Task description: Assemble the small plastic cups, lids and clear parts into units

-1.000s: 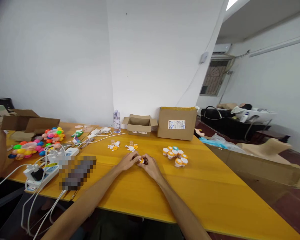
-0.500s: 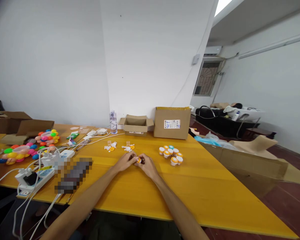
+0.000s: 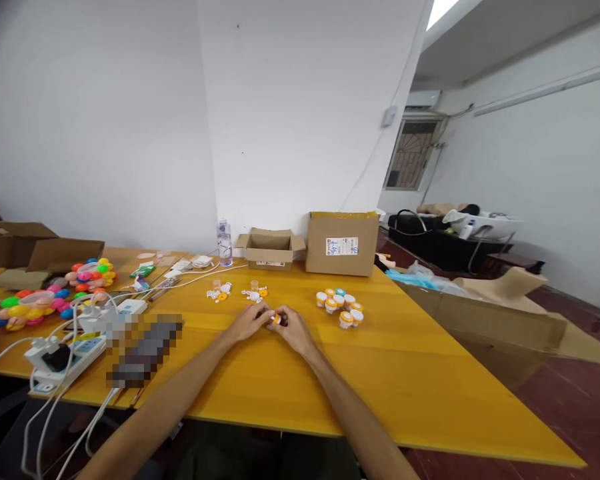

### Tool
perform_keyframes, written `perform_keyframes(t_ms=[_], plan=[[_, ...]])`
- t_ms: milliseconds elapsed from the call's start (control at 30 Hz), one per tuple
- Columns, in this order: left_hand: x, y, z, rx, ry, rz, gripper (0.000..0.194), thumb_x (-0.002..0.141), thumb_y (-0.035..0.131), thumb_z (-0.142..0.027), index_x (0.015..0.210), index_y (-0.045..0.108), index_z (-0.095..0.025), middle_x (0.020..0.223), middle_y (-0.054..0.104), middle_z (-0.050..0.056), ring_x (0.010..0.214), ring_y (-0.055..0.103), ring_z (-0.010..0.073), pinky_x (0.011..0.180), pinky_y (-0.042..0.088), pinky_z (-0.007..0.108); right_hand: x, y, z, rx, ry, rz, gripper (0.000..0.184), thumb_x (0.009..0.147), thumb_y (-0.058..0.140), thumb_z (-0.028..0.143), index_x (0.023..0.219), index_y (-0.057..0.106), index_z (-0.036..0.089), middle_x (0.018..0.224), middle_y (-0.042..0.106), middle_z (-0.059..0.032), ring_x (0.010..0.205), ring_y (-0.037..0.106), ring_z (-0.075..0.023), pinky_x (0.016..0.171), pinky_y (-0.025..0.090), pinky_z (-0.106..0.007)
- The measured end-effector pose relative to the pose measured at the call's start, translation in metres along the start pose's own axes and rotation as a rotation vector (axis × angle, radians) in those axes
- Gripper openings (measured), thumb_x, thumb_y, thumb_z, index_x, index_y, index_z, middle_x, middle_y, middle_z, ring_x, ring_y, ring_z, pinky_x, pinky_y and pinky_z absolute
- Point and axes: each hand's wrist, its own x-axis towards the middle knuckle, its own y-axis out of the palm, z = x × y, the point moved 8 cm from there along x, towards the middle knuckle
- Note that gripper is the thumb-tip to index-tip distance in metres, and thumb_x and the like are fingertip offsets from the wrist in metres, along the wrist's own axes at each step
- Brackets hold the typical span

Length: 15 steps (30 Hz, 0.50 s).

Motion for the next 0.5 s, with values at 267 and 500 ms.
perform_keyframes(t_ms=[267, 500], plan=[[0.000, -0.009, -0.002, -0.039, 0.013, -0.094, 0.031, 0.089, 0.043, -0.043, 0.074, 0.056, -0.019, 0.068, 0.059, -0.002, 0.065, 0.051, 0.0138, 0.064, 0.039, 0.025, 0.002, -0.002, -0.003, 0.004, 0.006, -0.020, 0.038, 0.056, 0.077, 0.048, 0.076, 0.059, 0.021, 0.065, 0.064, 0.0034, 0.060, 0.056, -0.0147, 0.059, 0.044, -0.028], [-0.003, -0.039, -0.004, -0.169, 0.035, -0.370, 0.032, 0.088, 0.043, -0.043, 0.069, 0.053, -0.019, 0.061, 0.051, -0.003, 0.058, 0.044, 0.0119, 0.060, 0.036, 0.024, 0.004, -0.010, -0.007, 0.010, -0.006, -0.071, 0.038, 0.055, 0.078, 0.046, 0.078, 0.060, 0.021, 0.067, 0.065, 0.0020, 0.062, 0.059, -0.0164, 0.061, 0.048, -0.030]])
